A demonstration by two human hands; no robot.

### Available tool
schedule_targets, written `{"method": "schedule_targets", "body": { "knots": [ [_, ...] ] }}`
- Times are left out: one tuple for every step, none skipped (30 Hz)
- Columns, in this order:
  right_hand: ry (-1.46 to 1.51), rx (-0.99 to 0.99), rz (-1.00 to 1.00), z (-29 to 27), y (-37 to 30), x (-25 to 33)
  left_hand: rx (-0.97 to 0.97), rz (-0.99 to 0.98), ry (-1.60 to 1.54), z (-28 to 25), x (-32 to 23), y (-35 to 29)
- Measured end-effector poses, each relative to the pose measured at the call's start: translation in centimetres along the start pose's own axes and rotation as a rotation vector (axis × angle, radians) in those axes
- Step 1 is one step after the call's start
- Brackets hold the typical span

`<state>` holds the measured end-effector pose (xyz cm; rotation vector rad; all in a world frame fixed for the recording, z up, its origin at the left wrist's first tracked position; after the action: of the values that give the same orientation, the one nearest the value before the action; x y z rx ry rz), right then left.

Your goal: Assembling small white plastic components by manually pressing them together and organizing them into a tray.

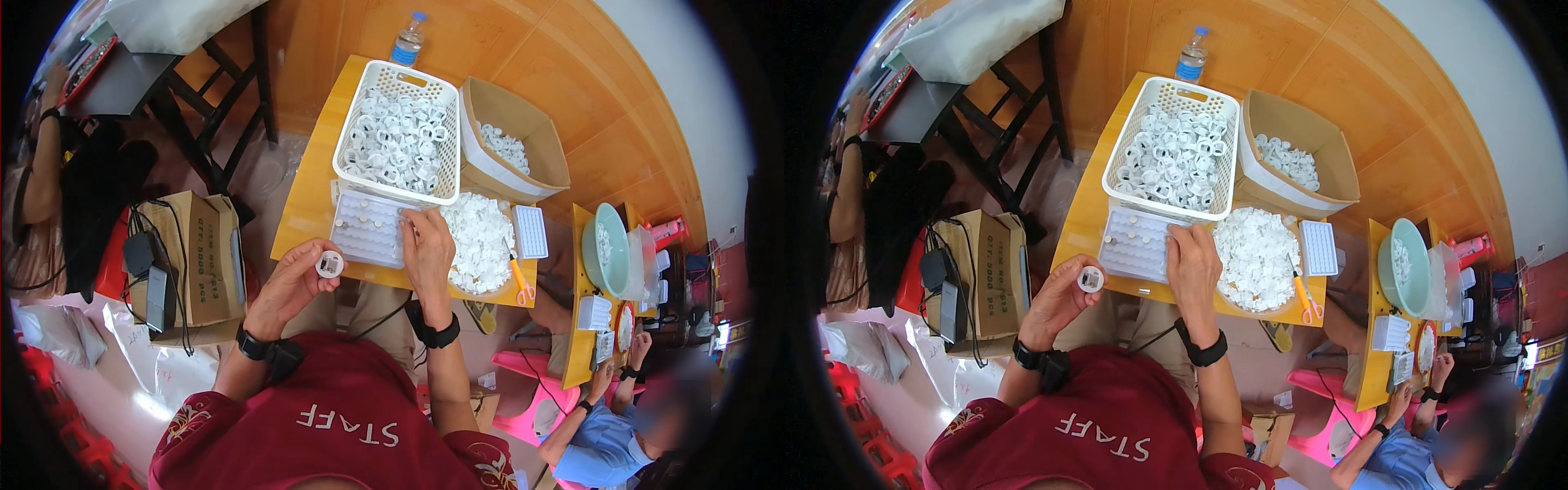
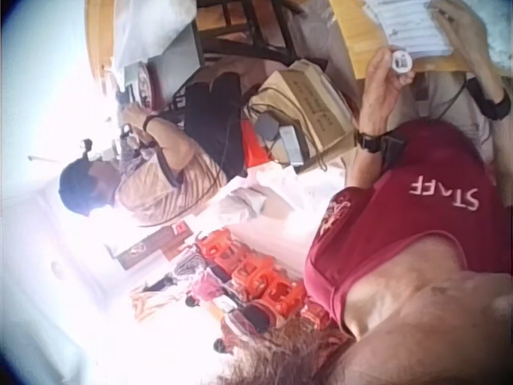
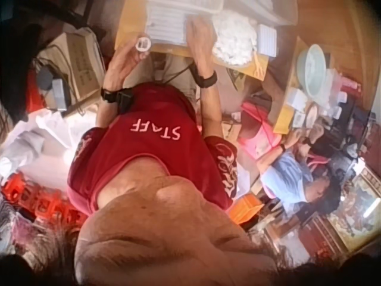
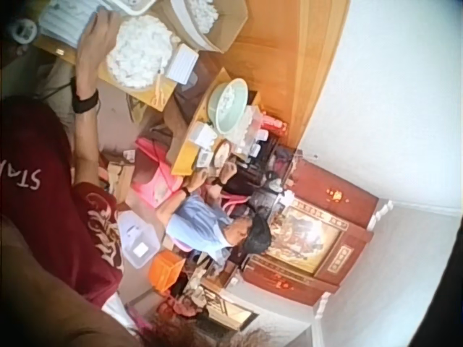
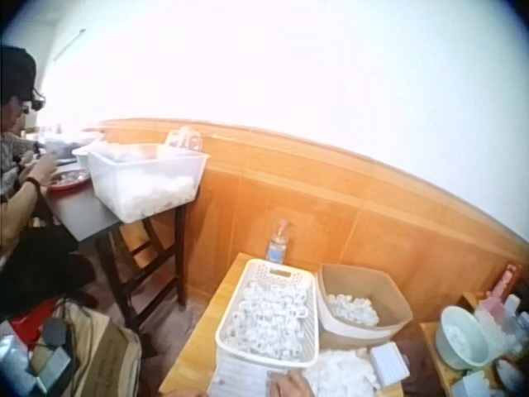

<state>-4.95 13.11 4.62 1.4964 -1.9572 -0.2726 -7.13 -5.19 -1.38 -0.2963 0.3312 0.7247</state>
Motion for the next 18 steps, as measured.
{"method": "schedule_targets", "body": {
  "knots": [
    [-0.032,-0.024,-0.041,0.0,0.2,0.2,0.004,0.003,-0.011,-0.1,-0.1,0.0],
    [-0.031,-0.022,-0.045,-0.1,0.2,0.2,0.009,0.006,-0.021,-0.2,-0.2,0.0],
    [0.029,0.045,0.027,0.1,-0.1,-0.5,0.008,0.01,-0.023,-0.1,-0.3,0.0],
    [0.09,0.114,0.098,0.3,-0.4,-1.0,0.003,0.014,-0.021,-0.1,-0.4,0.0],
    [0.093,0.118,0.092,0.0,-0.5,-1.0,-0.001,0.018,-0.019,-0.1,-0.5,-0.1],
    [0.102,0.17,0.094,-0.2,-0.7,-1.0,-0.005,0.025,-0.021,-0.2,-0.6,0.0],
    [0.107,0.219,0.097,-0.3,-0.9,-0.9,-0.008,0.014,-0.021,-0.2,-0.6,0.1],
    [0.103,0.232,0.114,-0.5,-1.1,-0.8,-0.012,0.004,-0.021,-0.2,-0.5,0.2],
    [0.103,0.232,0.11,-0.4,-1.0,-0.7,-0.011,0.008,-0.022,-0.2,-0.5,0.2],
    [0.061,0.182,0.09,-0.5,-0.8,-0.7,-0.015,0.009,-0.022,-0.3,-0.4,0.3],
    [0.02,0.131,0.07,-0.7,-0.6,-0.6,-0.018,0.011,-0.023,-0.4,-0.4,0.3],
    [0.02,0.129,0.068,-0.6,-0.2,-0.4,-0.015,0.014,-0.022,-0.4,-0.3,0.3],
    [-0.057,0.11,-0.004,-0.5,0.3,0.3,0.001,0.016,-0.022,-0.3,-0.3,0.3],
    [-0.134,0.09,-0.076,-0.4,0.6,1.0,0.017,0.018,-0.022,-0.1,-0.3,0.3],
    [-0.133,0.087,-0.079,-0.2,0.7,1.0,0.019,0.021,-0.021,-0.1,-0.3,0.3],
    [-0.185,0.107,-0.103,0.3,0.7,1.0,0.017,0.012,-0.025,-0.1,-0.2,0.3],
    [-0.237,0.126,-0.126,0.7,0.8,1.0,0.015,0.003,-0.028,-0.1,-0.2,0.4],
    [-0.237,0.124,-0.13,0.7,0.8,0.9,0.018,0.007,-0.029,-0.1,-0.2,0.4]
  ]
}}
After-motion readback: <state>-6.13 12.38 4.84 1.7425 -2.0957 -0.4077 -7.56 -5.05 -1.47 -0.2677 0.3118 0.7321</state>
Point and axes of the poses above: each hand's wrist, its own y-axis towards the middle knuckle, its own z-axis out of the palm, x = y × z, the point moved 7 cm from there along y, towards the middle knuckle, and after that the axes turned 15 degrees about -y, right-handed, at the moved point
